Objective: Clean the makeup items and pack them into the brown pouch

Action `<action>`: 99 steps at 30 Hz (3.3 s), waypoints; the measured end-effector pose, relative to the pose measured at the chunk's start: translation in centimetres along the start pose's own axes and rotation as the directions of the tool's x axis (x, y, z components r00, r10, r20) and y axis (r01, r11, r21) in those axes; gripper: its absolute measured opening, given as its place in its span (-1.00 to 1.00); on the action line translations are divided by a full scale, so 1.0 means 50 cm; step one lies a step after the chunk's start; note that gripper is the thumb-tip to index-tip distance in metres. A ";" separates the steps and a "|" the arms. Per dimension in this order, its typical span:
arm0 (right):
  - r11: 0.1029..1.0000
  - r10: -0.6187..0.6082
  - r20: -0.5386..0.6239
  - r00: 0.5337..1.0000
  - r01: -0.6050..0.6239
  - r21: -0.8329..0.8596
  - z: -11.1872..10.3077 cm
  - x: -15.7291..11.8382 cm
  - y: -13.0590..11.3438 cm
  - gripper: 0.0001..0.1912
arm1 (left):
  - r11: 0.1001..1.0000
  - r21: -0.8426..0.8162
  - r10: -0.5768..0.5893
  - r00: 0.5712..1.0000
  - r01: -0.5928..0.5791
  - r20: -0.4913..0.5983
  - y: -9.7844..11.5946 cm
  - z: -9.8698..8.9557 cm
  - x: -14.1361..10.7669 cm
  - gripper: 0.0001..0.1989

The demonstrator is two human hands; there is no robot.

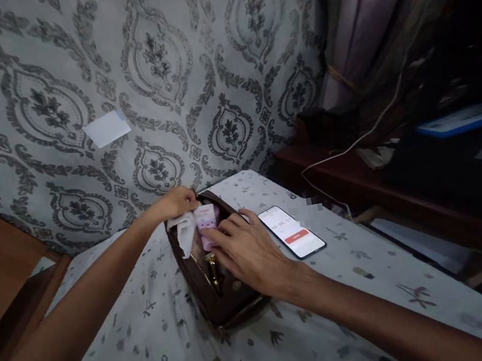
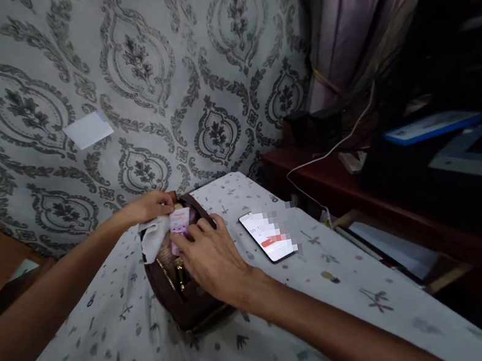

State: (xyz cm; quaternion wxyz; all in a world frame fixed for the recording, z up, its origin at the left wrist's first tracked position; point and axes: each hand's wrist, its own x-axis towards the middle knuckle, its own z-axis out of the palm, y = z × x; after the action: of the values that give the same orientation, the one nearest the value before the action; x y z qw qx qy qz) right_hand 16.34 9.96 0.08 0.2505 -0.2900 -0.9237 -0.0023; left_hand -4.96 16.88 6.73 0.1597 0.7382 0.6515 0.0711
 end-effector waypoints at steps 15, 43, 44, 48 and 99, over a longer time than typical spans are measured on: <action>1.000 0.009 -0.028 1.000 -0.009 0.024 -0.003 0.002 0.004 -0.68 | 0.994 0.001 0.104 0.982 -0.105 0.157 0.015 -0.016 -0.001 -0.72; 0.988 -0.009 -0.172 0.985 0.035 0.151 0.028 0.001 0.020 -0.75 | 0.994 0.024 0.097 0.968 -0.105 0.231 -0.015 -0.015 0.009 -0.79; 0.989 -0.009 -0.175 0.985 0.036 0.147 0.029 0.001 0.021 -0.74 | 0.995 0.019 0.091 0.970 -0.097 0.225 -0.018 -0.014 0.010 -0.79; 0.990 -0.015 -0.177 0.984 0.039 0.134 0.031 0.002 0.021 -0.75 | 0.990 -0.016 0.144 0.969 -0.144 0.201 -0.028 -0.009 0.013 -0.80; 0.936 -0.299 -0.081 0.951 0.308 0.171 0.022 0.017 0.033 -0.68 | 0.984 0.141 0.074 0.971 -0.108 0.228 -0.023 -0.029 -0.031 -0.77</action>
State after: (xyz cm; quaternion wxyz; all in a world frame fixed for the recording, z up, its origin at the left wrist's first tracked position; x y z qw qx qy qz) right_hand 16.12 11.94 -0.72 0.2972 -0.1197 -0.9466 0.0355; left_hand -6.72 15.68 7.86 0.1710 0.7808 0.5985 -0.0544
